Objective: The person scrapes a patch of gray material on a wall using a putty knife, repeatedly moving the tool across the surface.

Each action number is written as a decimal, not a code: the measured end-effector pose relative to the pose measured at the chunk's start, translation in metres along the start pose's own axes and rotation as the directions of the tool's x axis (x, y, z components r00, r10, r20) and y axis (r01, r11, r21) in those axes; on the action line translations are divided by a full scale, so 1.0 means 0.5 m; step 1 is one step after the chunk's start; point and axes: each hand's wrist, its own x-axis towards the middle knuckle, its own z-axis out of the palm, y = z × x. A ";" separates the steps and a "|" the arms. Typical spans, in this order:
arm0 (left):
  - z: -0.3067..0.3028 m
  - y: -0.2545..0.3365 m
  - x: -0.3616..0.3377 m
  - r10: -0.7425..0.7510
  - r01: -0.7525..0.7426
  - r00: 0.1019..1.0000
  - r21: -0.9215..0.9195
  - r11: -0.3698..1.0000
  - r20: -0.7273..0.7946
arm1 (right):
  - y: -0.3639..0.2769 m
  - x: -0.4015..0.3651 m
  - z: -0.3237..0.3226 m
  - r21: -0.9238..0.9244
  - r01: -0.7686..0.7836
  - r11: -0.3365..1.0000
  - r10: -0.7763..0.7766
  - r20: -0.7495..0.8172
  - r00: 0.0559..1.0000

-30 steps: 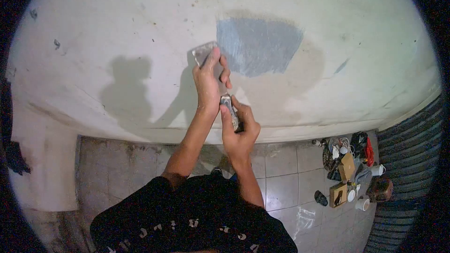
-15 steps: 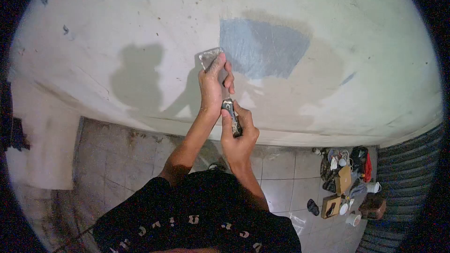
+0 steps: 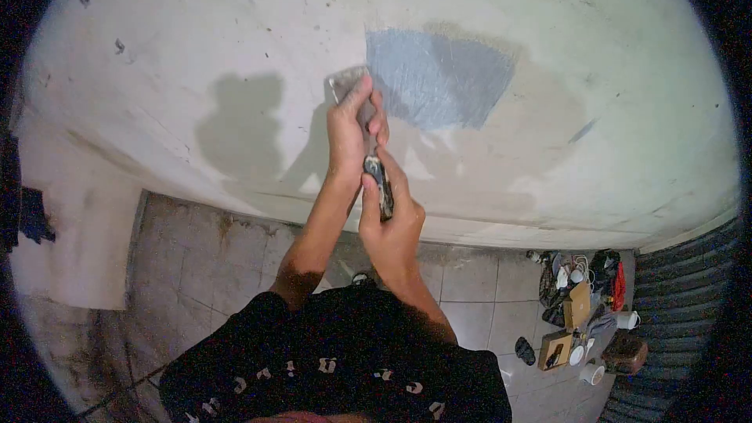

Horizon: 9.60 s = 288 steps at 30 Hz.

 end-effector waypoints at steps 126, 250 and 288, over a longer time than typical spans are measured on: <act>-0.001 0.062 0.003 -0.016 0.001 0.994 0.140 0.990 0.107 | -0.041 -0.017 0.046 -0.039 -0.103 0.994 0.100 -0.073 0.992; 0.015 0.096 0.009 -0.049 0.033 0.983 0.088 0.996 0.178 | -0.077 0.004 0.048 -0.041 -0.061 0.997 0.057 -0.090 0.994; 0.020 0.074 0.022 -0.154 0.145 0.949 0.055 0.988 0.274 | -0.079 -0.006 0.056 -0.118 -0.048 0.992 0.030 -0.145 0.989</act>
